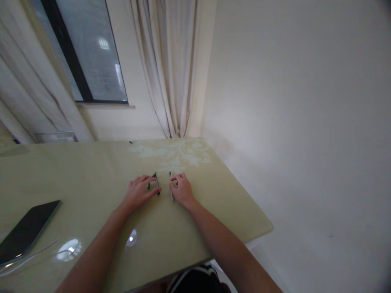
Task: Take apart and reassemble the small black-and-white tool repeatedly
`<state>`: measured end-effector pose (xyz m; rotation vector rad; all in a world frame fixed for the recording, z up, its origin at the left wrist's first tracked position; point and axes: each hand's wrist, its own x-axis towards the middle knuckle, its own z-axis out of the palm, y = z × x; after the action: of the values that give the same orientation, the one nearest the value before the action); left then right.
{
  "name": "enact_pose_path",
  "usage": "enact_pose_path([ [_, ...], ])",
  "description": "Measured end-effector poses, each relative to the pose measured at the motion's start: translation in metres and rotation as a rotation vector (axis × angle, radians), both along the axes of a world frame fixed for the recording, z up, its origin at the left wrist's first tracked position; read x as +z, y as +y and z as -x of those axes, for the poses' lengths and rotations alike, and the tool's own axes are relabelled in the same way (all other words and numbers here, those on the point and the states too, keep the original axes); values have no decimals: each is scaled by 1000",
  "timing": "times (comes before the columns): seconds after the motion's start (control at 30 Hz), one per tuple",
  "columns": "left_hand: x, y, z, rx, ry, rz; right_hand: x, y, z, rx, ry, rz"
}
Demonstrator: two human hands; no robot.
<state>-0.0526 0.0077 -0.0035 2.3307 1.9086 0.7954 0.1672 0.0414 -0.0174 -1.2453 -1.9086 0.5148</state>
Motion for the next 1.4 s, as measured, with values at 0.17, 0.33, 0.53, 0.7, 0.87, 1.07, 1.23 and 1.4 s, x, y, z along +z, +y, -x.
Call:
enact_pose_path([
  [0.17, -4, -5, -9, -28, 53, 64, -1, 0, 1, 23, -30, 11],
  [0.33, -3, -5, -11, -49, 26, 64, 0, -1, 0, 12, -25, 12],
  [0.53, 3, 0, 0, 36, -80, -30, 3, -1, 0, -9, 25, 10],
  [0.7, 6, 3, 6, 26, -120, -34, 2, 1, 1, -34, 69, 11],
  [0.87, 13, -5, -11, 49, 58, -26, 1, 3, 0, -60, 123, -5],
  [1.07, 17, -14, -39, 167, 213, -26, 3, 2, 1, -64, 125, -27],
  [1.23, 15, -17, -47, 174, 291, 38, 6, 0, 1, -64, 121, -25],
  [1.4, 13, -17, -49, 169, 315, 163, 6, 0, 1, -66, 144, -39],
])
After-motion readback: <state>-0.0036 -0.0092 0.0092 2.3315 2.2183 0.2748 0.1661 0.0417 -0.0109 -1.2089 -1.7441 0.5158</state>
